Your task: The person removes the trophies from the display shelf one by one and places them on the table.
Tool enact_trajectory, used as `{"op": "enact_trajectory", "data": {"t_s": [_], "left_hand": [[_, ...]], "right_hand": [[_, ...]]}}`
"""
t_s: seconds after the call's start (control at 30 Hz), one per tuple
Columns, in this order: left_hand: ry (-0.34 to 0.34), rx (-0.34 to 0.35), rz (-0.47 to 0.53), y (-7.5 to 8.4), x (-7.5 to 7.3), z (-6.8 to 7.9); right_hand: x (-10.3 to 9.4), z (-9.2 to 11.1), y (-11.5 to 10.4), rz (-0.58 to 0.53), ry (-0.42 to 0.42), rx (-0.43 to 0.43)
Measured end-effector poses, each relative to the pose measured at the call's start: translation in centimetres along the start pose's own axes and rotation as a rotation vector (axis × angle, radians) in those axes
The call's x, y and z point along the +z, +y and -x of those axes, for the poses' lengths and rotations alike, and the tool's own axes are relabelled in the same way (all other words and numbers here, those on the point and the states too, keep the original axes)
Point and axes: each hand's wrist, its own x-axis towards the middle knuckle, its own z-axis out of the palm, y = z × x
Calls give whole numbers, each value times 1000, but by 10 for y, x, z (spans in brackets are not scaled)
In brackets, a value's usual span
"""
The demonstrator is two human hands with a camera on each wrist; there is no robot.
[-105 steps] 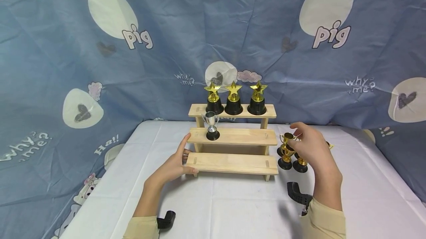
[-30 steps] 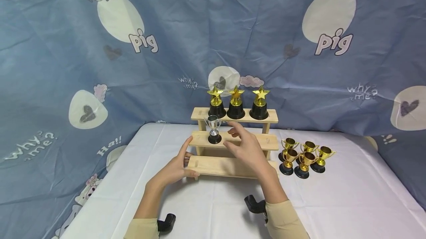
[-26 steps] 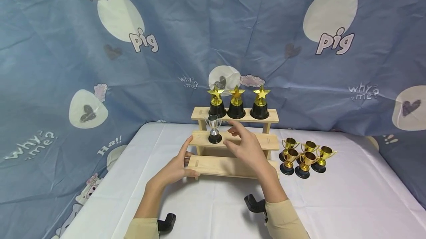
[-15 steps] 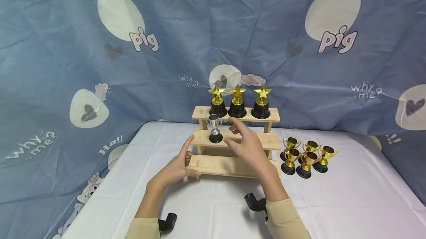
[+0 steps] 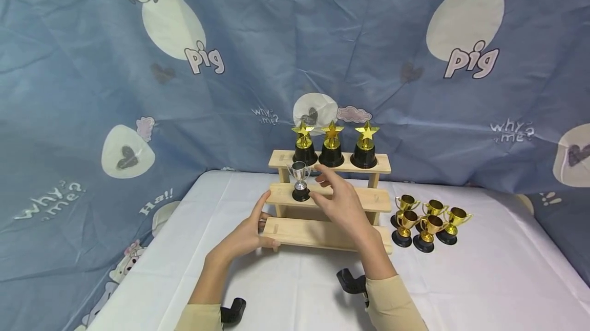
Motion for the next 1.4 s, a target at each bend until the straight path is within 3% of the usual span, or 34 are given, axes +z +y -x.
{"op": "enact_trajectory", "data": {"t_s": [0.43,0.8,1.03,1.4], "left_hand": [[-17,10,6,1,-2,-2],[-33,25,33,4,12,-6],[-17,15,13,3,6,-3],[-15,12,25,-1,-1,0]], "right_hand": [[9,-6,-4,7,12,-6],[9,-9,-4,75,15,-24],[15,-18,-7,75,25,-44],[31,-21,-15,31,120,-63]]}}
